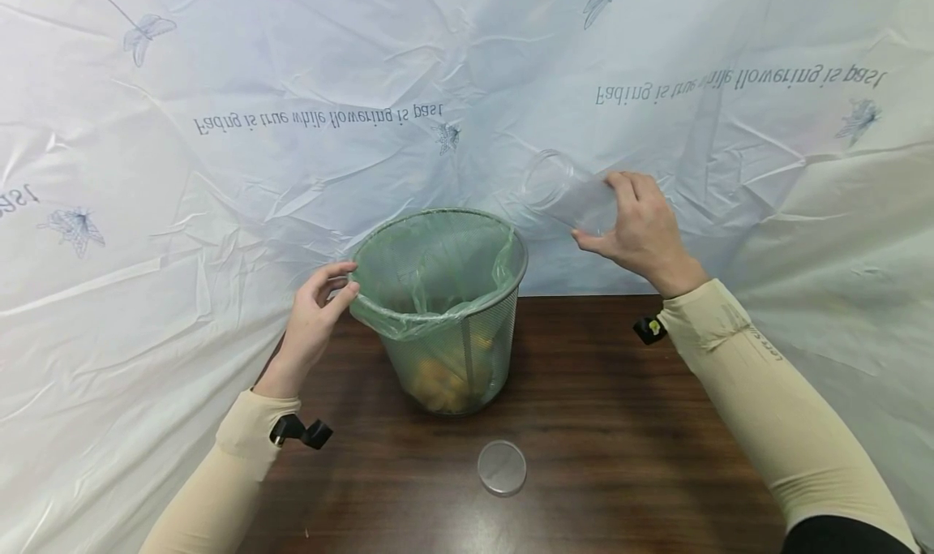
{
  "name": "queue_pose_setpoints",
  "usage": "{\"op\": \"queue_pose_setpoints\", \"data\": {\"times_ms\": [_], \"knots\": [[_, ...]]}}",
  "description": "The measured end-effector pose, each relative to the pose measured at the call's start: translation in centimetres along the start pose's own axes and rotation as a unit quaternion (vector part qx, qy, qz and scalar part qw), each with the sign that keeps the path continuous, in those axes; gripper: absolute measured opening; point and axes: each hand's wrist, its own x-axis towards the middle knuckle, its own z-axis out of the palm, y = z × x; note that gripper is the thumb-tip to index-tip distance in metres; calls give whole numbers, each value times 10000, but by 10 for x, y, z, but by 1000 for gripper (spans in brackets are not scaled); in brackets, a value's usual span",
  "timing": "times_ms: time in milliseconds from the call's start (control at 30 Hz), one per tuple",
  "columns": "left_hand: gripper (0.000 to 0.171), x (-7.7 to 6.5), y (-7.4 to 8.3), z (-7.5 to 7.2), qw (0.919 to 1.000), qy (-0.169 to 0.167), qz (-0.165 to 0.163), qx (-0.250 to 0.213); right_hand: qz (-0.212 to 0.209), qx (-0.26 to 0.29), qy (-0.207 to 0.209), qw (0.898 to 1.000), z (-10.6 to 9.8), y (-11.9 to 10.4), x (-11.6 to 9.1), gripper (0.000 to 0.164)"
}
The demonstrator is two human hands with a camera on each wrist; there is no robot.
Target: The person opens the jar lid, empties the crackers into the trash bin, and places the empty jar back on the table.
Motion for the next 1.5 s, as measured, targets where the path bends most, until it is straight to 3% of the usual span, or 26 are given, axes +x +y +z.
{"op": "queue_pose_setpoints", "data": {"times_ms": [567,1500], "knots": [[45,0,0,0,10000,38,3,15,-39,107,245,9996,1,7,-8,76],[42,0,1,1,10000,52,6,-72,375,43,-110,9992,-3,14,-25,74]]}}
